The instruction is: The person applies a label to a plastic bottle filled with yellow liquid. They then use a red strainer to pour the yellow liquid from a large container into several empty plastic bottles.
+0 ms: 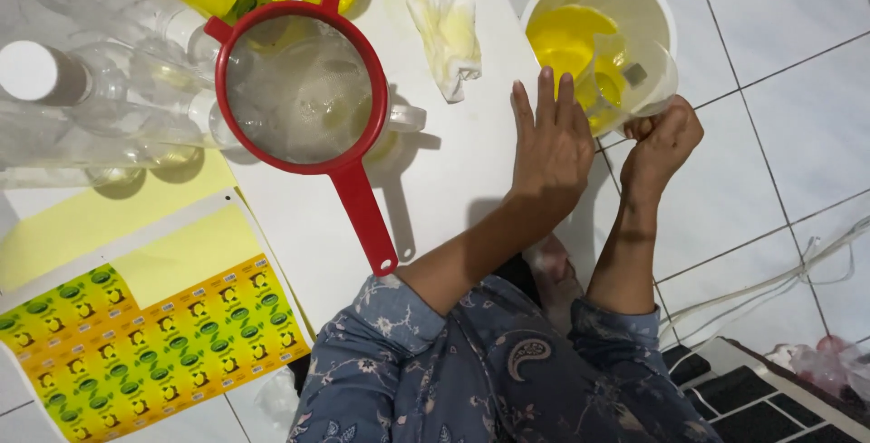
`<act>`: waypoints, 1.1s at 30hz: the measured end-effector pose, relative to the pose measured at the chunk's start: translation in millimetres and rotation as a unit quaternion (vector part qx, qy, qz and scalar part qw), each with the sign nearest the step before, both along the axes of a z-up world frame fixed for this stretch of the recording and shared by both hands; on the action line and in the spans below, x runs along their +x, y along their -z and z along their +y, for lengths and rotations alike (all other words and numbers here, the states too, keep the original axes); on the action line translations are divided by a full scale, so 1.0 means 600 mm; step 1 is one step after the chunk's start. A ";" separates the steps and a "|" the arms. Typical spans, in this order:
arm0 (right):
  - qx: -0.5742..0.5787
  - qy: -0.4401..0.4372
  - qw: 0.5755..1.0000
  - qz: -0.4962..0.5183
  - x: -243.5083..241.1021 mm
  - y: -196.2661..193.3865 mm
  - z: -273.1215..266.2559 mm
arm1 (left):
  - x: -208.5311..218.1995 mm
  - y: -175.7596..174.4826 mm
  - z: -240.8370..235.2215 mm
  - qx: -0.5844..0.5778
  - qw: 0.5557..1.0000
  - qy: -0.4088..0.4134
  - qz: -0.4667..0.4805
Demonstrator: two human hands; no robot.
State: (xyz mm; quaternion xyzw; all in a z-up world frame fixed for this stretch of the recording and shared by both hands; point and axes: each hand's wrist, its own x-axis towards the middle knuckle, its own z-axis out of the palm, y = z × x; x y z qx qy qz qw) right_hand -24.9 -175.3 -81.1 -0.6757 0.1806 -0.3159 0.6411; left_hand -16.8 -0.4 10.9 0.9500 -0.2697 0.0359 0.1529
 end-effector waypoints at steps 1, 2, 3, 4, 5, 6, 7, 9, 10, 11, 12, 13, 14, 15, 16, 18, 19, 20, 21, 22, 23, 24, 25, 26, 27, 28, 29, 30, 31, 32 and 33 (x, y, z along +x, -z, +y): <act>-0.005 0.004 1.000 0.003 -0.002 -0.003 0.001 | -0.003 -0.005 0.002 -0.003 1.000 0.000 0.003; -0.009 0.009 1.000 0.006 -0.003 -0.006 0.003 | -0.005 -0.009 0.003 -0.007 1.000 0.000 0.007; -0.010 0.009 1.000 0.006 -0.005 -0.006 0.001 | -0.005 -0.007 0.002 -0.007 1.000 0.001 0.006; -0.008 0.012 1.000 0.006 -0.007 -0.006 -0.001 | -0.005 -0.004 0.000 -0.016 1.000 0.001 0.012; -0.006 0.014 1.000 0.005 -0.009 -0.006 -0.001 | -0.005 -0.001 -0.001 -0.025 1.000 0.001 0.018; -0.006 0.015 1.000 0.005 -0.009 -0.007 -0.002 | -0.005 -0.002 0.000 -0.025 1.000 0.001 0.017; -0.001 0.019 1.000 0.003 -0.010 -0.008 -0.002 | -0.005 -0.001 0.001 -0.033 0.999 0.001 0.017; 0.004 0.023 1.000 0.000 -0.013 -0.002 -0.013 | -0.005 -0.004 0.002 -0.040 0.999 0.002 0.016; 0.022 0.018 1.000 -0.012 -0.014 0.005 -0.023 | -0.004 -0.008 0.002 -0.040 0.999 0.003 0.020; 0.039 0.012 0.999 -0.024 -0.014 0.012 -0.034 | -0.003 -0.011 0.002 -0.039 0.999 0.003 0.023; 0.039 0.012 0.999 -0.025 -0.018 -0.007 -0.028 | -0.003 0.004 0.000 -0.039 0.999 0.003 0.023; 0.054 0.010 0.998 -0.026 -0.021 -0.024 -0.020 | -0.001 0.019 -0.002 -0.063 0.998 0.009 -0.006; 0.069 0.008 0.997 -0.027 -0.024 -0.042 -0.013 | 0.000 0.033 -0.004 -0.087 0.995 0.015 -0.036; 0.069 0.007 0.997 -0.028 -0.020 -0.046 -0.013 | 0.001 0.034 0.000 -0.087 0.995 0.015 -0.036; 0.059 0.010 0.997 -0.038 -0.016 -0.049 -0.013 | 0.002 0.034 0.004 -0.157 0.986 0.030 -0.055; 0.049 0.013 0.998 -0.048 -0.006 -0.040 -0.022 | 0.005 0.033 0.004 -0.227 0.970 0.047 -0.072; 0.047 0.014 0.997 -0.062 0.002 -0.026 -0.030 | 0.010 0.030 0.002 -0.203 0.977 0.035 -0.060; 0.044 0.015 0.996 -0.076 0.011 -0.012 -0.038 | 0.014 0.028 0.000 -0.179 0.982 0.024 -0.048; 0.044 0.015 0.996 -0.076 0.016 -0.010 -0.035 | 0.014 0.025 -0.002 -0.179 0.982 0.024 -0.047; 0.061 0.019 0.996 -0.069 0.021 -0.009 -0.032 | 0.015 0.022 -0.003 -0.185 0.981 0.019 -0.047; 0.078 0.022 0.995 -0.063 0.028 -0.007 -0.028 | 0.017 0.019 -0.004 -0.191 0.980 0.013 -0.048; 0.079 0.022 0.995 -0.063 0.026 -0.010 -0.025 | 0.016 0.022 -0.006 -0.190 0.980 0.013 -0.049; 0.068 0.022 0.996 -0.056 0.026 -0.012 -0.021 | 0.016 0.026 -0.006 -0.188 0.981 0.018 -0.049; 0.058 0.022 0.997 -0.049 0.025 -0.015 -0.017 | 0.016 0.029 -0.007 -0.186 0.981 0.023 -0.050; 0.058 0.021 0.997 -0.050 0.025 -0.010 -0.020 | 0.015 0.030 -0.006 -0.186 0.981 0.022 -0.051; 0.060 0.022 0.997 -0.051 0.024 -0.005 -0.023 | 0.015 0.031 -0.004 -0.195 0.980 0.030 -0.041; 0.061 0.024 0.997 -0.050 0.020 0.000 -0.028 | 0.012 0.033 -0.003 -0.204 0.978 0.040 -0.030; 0.061 0.024 0.997 -0.050 0.015 0.002 -0.026 | 0.009 0.031 -0.003 -0.204 0.978 0.040 -0.030; 0.046 0.024 0.998 -0.045 0.012 0.002 -0.026 | 0.007 0.028 -0.003 -0.194 0.980 0.033 -0.026; 0.032 0.023 0.998 -0.041 0.009 0.002 -0.025 | 0.004 0.025 -0.002 -0.183 0.983 0.025 -0.021; 0.031 0.021 0.998 -0.041 0.005 0.003 -0.026 | -0.001 0.022 -0.001 -0.184 0.982 0.023 -0.022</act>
